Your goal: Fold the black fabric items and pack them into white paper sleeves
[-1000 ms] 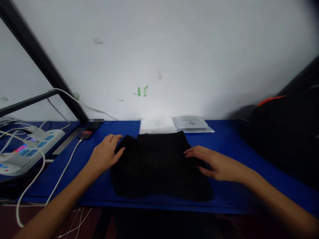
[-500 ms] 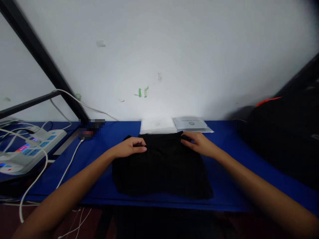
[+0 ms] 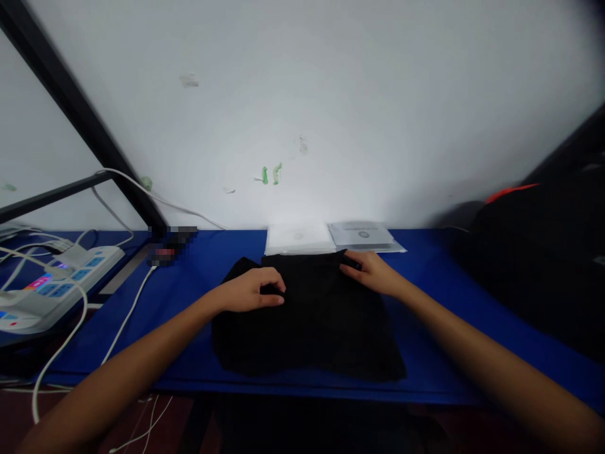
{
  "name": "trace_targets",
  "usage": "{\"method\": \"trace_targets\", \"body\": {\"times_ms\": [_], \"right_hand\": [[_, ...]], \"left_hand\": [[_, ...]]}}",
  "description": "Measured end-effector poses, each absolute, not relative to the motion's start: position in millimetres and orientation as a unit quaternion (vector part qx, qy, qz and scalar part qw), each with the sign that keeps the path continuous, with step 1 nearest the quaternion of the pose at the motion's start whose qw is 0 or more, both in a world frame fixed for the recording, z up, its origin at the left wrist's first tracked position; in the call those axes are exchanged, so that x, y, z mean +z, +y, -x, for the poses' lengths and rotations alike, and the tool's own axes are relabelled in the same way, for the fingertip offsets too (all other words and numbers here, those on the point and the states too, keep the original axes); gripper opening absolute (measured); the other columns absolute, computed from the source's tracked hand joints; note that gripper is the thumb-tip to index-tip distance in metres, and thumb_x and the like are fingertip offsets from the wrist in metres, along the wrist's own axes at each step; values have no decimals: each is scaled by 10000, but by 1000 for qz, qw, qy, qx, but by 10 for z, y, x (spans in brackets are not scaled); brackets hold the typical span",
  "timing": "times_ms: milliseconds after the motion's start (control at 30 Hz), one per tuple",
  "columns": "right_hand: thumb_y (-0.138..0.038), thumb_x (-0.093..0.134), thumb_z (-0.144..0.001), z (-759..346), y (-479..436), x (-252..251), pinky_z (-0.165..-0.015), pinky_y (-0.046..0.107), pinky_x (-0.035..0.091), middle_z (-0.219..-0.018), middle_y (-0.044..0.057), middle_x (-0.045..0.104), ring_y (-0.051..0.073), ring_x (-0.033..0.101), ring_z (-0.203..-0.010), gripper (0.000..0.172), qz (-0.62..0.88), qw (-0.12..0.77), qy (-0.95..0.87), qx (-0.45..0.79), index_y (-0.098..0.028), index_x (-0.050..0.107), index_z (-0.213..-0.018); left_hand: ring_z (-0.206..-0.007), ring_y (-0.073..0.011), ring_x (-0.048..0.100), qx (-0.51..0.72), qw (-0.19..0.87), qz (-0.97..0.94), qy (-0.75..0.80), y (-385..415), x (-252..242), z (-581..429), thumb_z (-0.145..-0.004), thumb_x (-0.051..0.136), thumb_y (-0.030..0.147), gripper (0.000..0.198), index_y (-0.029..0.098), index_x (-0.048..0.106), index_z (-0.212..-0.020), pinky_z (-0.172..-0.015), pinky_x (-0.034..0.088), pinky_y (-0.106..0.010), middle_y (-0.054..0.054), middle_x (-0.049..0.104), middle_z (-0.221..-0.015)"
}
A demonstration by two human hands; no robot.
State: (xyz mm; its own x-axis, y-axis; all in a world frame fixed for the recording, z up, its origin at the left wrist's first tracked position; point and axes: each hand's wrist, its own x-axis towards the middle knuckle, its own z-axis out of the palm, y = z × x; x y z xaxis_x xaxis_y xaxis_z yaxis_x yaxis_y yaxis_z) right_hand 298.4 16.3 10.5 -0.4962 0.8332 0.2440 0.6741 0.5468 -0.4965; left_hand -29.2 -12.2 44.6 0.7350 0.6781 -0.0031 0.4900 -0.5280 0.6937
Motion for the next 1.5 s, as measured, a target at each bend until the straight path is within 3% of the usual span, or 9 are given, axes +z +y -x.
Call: {"method": "trace_targets", "body": {"times_ms": [100, 267, 367, 567, 733, 900, 1000, 1267, 1500], "right_hand": [[-328, 466, -930, -2964, 169, 116, -669, 310, 447, -815, 37, 665, 179, 614, -729, 178, 474, 206, -845, 139, -209, 561, -839], [-373, 498, -906, -2950, 227, 40, -617, 334, 437, -781, 81, 665, 237, 628, -733, 209, 571, 161, -803, 61, -186, 593, -913], [-387, 553, -861, -2941, 165, 30, -597, 342, 450, -937, 124, 665, 287, 637, -831, 321, 605, 157, -781, 19, -178, 559, -1105], [-346, 447, -959, -2866, -272, 161, -881, 417, 496, -1117, 148, 602, 284, 579, -1045, 299, 442, 196, -872, -76, -166, 538, -1180], [-429, 510, -949, -2807, -440, 41, -872, 433, 510, -1071, 140, 604, 274, 576, -1003, 331, 406, 145, -902, 6, -156, 559, -1128], [-301, 473, -964, -2850, -515, 177, -825, 402, 498, -1060, 135, 586, 247, 563, -960, 161, 396, 168, -901, 57, -171, 568, -949], [-310, 517, -952, -2912, -704, 440, -752, 334, 493, -958, 67, 602, 193, 584, -862, 124, 376, 137, -899, 179, -196, 566, -944], [-239, 529, -939, -2942, -937, 523, -766, 312, 493, -969, 46, 613, 166, 601, -866, 66, 329, 126, -887, 298, -209, 587, -952], [-251, 542, -935, -3115, -931, 542, -797, 312, 493, -986, 49, 635, 165, 612, -904, 84, 336, 140, -876, 318, -207, 612, -918]], "left_hand": [[-780, -169, 603, 151, 312, -846, 405, -5, 391, 281, -889, 570, 338, 161, 190, 612, -938, -712, 466, -289, -25, 648, -865], [-884, -263, 568, 136, -82, -841, 517, 168, 338, 305, -910, 531, 248, 128, 151, 613, -929, -773, 413, -384, -105, 642, -920], [-924, -282, 542, 143, -203, -843, 477, 44, 337, 340, -942, 491, 242, 173, 130, 611, -994, -804, 392, -410, -135, 629, -972], [-922, -223, 548, 124, -8, -923, 364, -374, 305, 475, -974, 492, 414, 269, 177, 598, -1043, -822, 439, -352, -74, 605, -994], [-1007, -259, 534, 103, 115, -876, 457, -350, 255, 498, -817, 680, 524, 474, 174, 563, -1115, -871, 461, -386, -82, 581, -1055], [-850, -206, 525, 110, 154, -895, 403, -419, 503, 454, -850, 586, 272, 89, 195, 551, -822, -786, 445, -353, -20, 573, -836], [-822, -178, 530, 111, 172, -913, 353, -643, 713, 451, -804, 561, 187, 58, 202, 510, -782, -814, 440, -352, -2, 582, -845], [-1129, -261, 536, 110, 90, -903, 406, -507, 441, 382, -900, 559, 330, 400, 187, 482, -1266, -968, 433, -423, -112, 571, -1243], [-818, -164, 559, 150, 168, -910, 349, -588, 666, 461, -896, 518, 227, 73, 206, 578, -859, -766, 452, -299, -6, 592, -827]]}}
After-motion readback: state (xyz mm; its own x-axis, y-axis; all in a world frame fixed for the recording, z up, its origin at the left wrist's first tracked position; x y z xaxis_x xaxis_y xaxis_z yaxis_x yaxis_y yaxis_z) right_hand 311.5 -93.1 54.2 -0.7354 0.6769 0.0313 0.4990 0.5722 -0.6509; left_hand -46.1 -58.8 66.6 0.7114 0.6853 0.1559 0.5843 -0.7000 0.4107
